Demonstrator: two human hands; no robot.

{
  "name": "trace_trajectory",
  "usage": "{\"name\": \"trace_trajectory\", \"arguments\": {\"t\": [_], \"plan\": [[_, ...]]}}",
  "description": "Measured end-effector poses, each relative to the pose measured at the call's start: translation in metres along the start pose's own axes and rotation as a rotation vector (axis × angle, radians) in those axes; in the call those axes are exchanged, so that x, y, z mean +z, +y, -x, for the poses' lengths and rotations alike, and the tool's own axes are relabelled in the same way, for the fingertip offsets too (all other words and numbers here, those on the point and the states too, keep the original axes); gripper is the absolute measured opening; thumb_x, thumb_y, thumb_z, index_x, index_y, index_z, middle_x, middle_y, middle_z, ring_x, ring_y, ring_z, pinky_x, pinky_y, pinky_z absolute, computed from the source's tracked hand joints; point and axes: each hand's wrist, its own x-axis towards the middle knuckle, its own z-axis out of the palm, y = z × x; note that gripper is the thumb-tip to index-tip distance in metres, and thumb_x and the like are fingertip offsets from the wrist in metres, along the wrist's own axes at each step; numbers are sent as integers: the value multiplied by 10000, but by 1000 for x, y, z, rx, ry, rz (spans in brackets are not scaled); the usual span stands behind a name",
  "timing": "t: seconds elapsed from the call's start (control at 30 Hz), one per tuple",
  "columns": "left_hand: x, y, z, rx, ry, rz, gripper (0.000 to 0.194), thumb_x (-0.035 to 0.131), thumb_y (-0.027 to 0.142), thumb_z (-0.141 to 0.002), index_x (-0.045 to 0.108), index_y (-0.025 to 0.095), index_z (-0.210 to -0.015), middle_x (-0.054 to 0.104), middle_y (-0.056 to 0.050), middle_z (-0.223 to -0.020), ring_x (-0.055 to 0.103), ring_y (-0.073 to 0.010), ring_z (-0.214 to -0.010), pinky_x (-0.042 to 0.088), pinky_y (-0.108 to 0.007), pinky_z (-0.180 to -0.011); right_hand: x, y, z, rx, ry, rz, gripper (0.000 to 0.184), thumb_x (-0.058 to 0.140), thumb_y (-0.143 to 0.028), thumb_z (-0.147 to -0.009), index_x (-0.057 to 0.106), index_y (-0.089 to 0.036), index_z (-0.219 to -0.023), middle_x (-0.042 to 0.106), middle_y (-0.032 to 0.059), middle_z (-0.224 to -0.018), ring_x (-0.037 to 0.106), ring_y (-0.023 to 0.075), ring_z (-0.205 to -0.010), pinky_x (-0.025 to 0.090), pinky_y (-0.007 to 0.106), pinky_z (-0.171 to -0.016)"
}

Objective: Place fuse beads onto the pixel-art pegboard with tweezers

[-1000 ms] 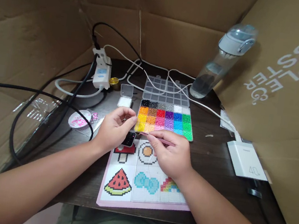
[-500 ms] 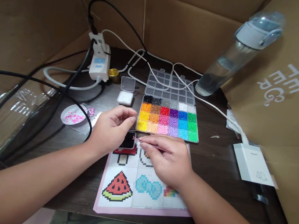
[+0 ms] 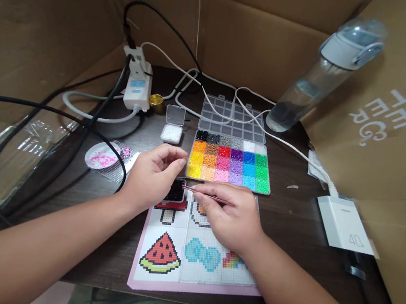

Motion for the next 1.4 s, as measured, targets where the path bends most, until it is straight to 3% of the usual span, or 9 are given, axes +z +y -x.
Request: {"name": "trace_trajectory", "arguments": {"t": [1.4], "plan": [[1, -1, 0, 5, 6, -8, 95, 595, 135, -833, 669, 189, -857, 680, -30, -855, 639, -149, -772, 534, -294, -726, 4, -1, -1, 80, -49, -32, 135, 707, -248, -832, 827, -220, -887, 784, 52, -740, 628, 114, -466, 468, 202, -367]]}}
